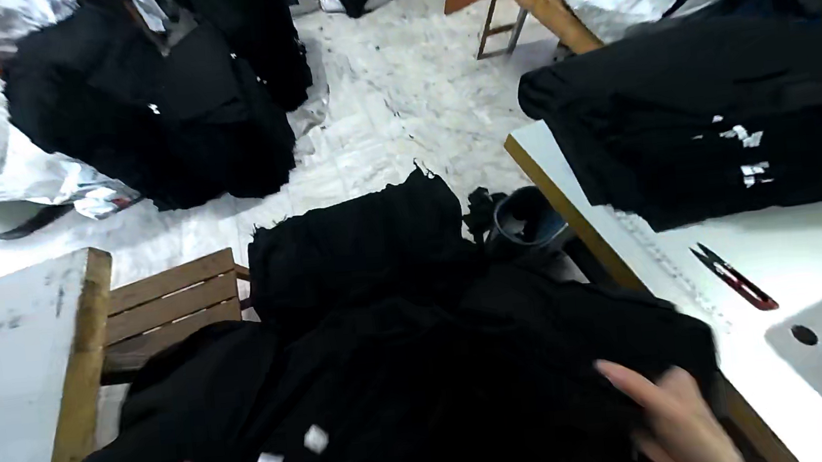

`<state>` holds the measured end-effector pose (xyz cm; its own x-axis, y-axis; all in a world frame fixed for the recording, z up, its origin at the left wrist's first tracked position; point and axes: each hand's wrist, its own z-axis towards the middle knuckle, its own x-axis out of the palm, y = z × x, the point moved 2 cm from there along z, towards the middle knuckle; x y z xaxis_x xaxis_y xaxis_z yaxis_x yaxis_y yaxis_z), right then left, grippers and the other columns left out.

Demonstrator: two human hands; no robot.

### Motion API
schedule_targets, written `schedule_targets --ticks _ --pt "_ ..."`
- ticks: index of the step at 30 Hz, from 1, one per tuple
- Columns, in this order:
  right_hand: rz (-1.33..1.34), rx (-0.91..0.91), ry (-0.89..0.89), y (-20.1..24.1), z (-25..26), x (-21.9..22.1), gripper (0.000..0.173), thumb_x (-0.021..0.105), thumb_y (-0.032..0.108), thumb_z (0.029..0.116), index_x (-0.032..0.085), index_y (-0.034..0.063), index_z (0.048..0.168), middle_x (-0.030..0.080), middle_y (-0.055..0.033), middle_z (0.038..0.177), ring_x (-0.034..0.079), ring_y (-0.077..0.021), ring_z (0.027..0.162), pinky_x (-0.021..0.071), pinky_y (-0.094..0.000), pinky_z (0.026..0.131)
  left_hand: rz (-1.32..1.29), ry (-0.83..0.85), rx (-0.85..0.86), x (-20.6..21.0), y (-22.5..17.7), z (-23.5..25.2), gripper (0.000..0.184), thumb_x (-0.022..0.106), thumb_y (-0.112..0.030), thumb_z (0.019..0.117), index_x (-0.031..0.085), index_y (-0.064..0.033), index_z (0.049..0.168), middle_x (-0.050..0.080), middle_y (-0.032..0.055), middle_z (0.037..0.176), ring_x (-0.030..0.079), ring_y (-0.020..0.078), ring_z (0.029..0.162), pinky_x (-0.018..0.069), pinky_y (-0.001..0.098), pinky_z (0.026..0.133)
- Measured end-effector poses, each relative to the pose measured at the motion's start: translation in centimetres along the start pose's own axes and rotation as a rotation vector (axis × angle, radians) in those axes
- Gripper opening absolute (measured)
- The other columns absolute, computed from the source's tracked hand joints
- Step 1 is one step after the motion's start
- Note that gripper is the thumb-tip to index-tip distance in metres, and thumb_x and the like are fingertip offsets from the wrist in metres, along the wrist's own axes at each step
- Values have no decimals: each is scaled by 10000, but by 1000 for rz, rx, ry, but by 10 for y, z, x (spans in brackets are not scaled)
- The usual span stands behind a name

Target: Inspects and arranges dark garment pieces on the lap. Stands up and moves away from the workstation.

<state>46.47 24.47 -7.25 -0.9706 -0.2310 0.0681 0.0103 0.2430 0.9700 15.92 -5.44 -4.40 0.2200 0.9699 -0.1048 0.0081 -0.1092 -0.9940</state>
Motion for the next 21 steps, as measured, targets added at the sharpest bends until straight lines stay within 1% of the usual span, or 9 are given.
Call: schedule_targets --ticks 5,9,11,13,14,15,17,19,21 --pt "-109 134 -187 -50 66 42 391 761 31 780 593 -39 1127 707 -51 919 704 -84 803 618 -287 721 10 -315 -414 44 100 29 642 659 -222 964 331 11 1464 618 113 1188 660 110 999 590 344 840" --pt "-215 28 -121 -24 127 97 275 763 102 846 653 -29 1062 702 -62 895 692 -103 799 604 -320 738 2 -339 -184 64 83 70 562 657 -184 963 382 36 1402 651 62 1131 683 50 971 602 280 847" --pt "-260 25 -51 -19 178 134 297 765 191 904 657 -23 1080 689 -103 909 670 -159 792 572 -381 720 -8 -307 -83 94 68 120 614 620 -194 993 334 58 1474 601 134 1294 640 116 1132 557 315 968" --pt "-259 76 169 -28 226 160 483 643 350 1007 576 -22 1309 656 -175 1174 674 -239 983 586 -440 799 42 -256 -73 129 74 179 668 526 -262 1057 215 77 1543 463 257 1452 547 251 1270 496 390 1046" --pt "-225 111 294 -31 243 169 564 562 394 1048 489 -13 1432 577 -206 1365 636 -288 1163 575 -469 905 94 -230 -53 145 88 210 627 501 -289 1069 243 75 1509 460 268 1413 550 280 1225 512 414 994" --pt "-206 126 368 -33 254 175 590 513 426 1066 459 -2 1468 516 -212 1458 577 -311 1275 536 -491 985 177 -159 -27 159 105 234 649 506 -311 1071 236 70 1521 410 299 1483 512 338 1305 483 464 1043" --pt "-288 99 432 -40 250 167 606 537 432 1052 457 27 1497 506 -200 1496 547 -328 1325 504 -521 1032 499 105 82 182 146 261 712 507 -369 1063 252 74 1558 248 332 1612 267 451 1505 247 614 1210" --pt "-417 51 459 -55 233 141 560 614 371 1026 508 40 1465 568 -191 1435 605 -330 1246 527 -524 1000 841 351 66 207 195 260 728 451 -476 1067 265 -33 1613 155 280 1675 96 534 1535 80 815 1137" --pt "-455 96 423 -81 219 107 450 622 259 1029 572 3 1396 630 -191 1333 655 -280 1141 553 -458 958 1077 414 90 218 226 251 727 455 -524 1052 297 -98 1620 146 243 1690 65 552 1532 45 862 1081"
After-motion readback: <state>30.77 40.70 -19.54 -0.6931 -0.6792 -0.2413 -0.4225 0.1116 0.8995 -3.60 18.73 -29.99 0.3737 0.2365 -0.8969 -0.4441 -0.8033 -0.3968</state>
